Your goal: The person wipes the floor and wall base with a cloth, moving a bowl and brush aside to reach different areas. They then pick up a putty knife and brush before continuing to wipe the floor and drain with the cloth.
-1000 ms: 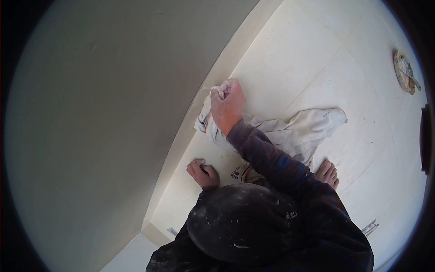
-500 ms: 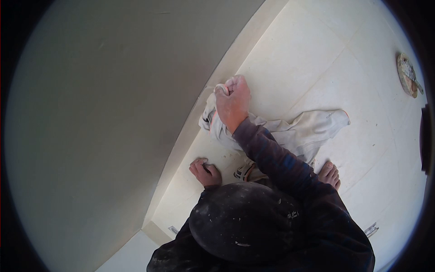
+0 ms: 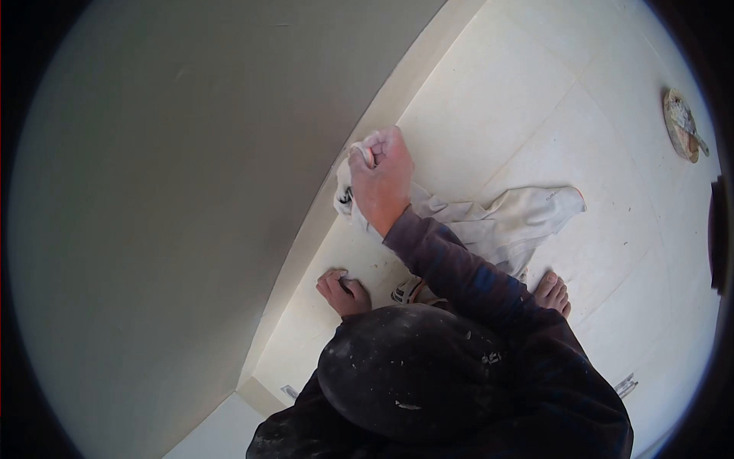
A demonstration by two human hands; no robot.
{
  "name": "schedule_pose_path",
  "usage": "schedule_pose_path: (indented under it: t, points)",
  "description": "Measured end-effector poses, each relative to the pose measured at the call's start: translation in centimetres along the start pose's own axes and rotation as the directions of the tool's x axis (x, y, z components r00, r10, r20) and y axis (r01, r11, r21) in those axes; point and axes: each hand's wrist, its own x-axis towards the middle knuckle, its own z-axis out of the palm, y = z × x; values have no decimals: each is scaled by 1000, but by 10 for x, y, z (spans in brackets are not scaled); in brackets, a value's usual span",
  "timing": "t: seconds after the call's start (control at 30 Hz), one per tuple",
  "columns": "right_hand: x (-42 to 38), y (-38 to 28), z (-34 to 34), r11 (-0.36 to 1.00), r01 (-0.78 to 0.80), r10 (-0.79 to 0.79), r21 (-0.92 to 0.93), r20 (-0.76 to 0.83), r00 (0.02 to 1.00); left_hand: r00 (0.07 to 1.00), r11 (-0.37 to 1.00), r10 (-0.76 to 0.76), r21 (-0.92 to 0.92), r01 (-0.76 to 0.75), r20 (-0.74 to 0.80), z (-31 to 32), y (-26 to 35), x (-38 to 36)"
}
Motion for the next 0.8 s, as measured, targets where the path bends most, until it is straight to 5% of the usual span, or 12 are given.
schedule_pose_path:
  t: [0.13,0.2,0.33,0.4,0.5,0.67,0.77,0.8]
  points:
    - [-8,5,-8,992,-4,-8,123,98,995,1000,999,9,30,-10,24,-4,-8,-5]
    - [8,21,-36,974,-19,38,-226,81,996,999,999,32,4,-32,8,-5,-9,-4]
    - [28,42,-47,886,6,21,-464,53,998,1000,1000,-22,13,22,-1,-4,-3,-6]
    - [28,46,-20,836,141,-74,-531,145,987,1000,1000,-8,27,8,-1,-5,-5,-5]
    - [8,60,-11,855,128,-66,-503,140,988,1000,1000,20,12,-20,5,-5,-11,-4]
    - [-33,23,-11,958,79,58,-275,453,889,1000,1000,12,27,-13,23,-7,-8,-5]
    - [22,21,-48,870,279,-183,-407,258,949,999,999,-26,44,24,33,-10,-4,-4]
    - [45,12,-58,897,215,-154,-385,181,971,1000,999,-17,37,16,22,-11,-1,-3]
